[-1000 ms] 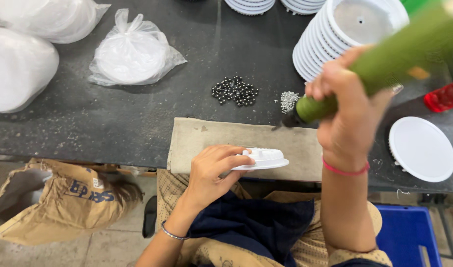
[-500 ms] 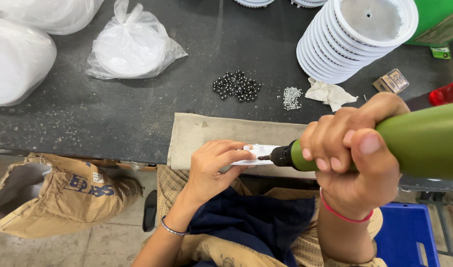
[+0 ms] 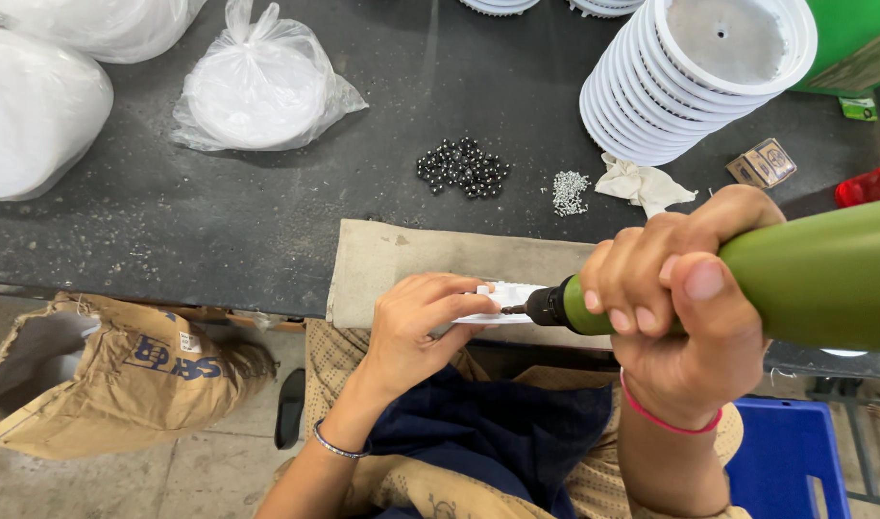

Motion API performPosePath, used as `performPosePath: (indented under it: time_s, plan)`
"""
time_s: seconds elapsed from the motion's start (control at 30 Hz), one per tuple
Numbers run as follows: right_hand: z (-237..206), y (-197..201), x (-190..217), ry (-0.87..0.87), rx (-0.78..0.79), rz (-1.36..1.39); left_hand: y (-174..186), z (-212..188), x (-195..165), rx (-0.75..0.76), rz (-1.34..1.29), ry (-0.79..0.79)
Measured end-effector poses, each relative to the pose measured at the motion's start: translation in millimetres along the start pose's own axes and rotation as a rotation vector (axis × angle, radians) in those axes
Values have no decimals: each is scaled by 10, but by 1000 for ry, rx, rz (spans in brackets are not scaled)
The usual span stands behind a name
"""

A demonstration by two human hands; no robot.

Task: The person uses a green handheld tool to drive screws into white circular plastic parts, then wipes the parts with a cloth. The person repeats this process on multiple parts, placing finished pieces aside.

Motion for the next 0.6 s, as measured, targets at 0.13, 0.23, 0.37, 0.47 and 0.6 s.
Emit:
performPosePath:
  time_s: [0.13, 0.23, 0.37, 0.47, 0.6]
  plan:
    - [3, -6, 11, -1, 13, -22, -11, -4, 12, 15, 3, 3]
    - [-4, -28, 5, -4, 21, -25, -19, -9, 6, 8, 25, -8]
    - [12, -53, 0, -10, 39, -29, -31, -2, 9, 9, 34, -13]
    - [11, -77, 4, -12, 54, -37, -34, -2, 15, 20, 31, -13]
    - [16, -91, 6, -8, 62, -59, -38, -11, 24, 19, 33, -11]
Point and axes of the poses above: each hand's wrist, its own z-axis towards the middle knuckle, its own y-axis out of the back of the hand, x = y × z, the point moved 4 cm from there along z, towards the middle knuckle, and after that the axes turned 9 degrees about y, right-handed, at the moved point
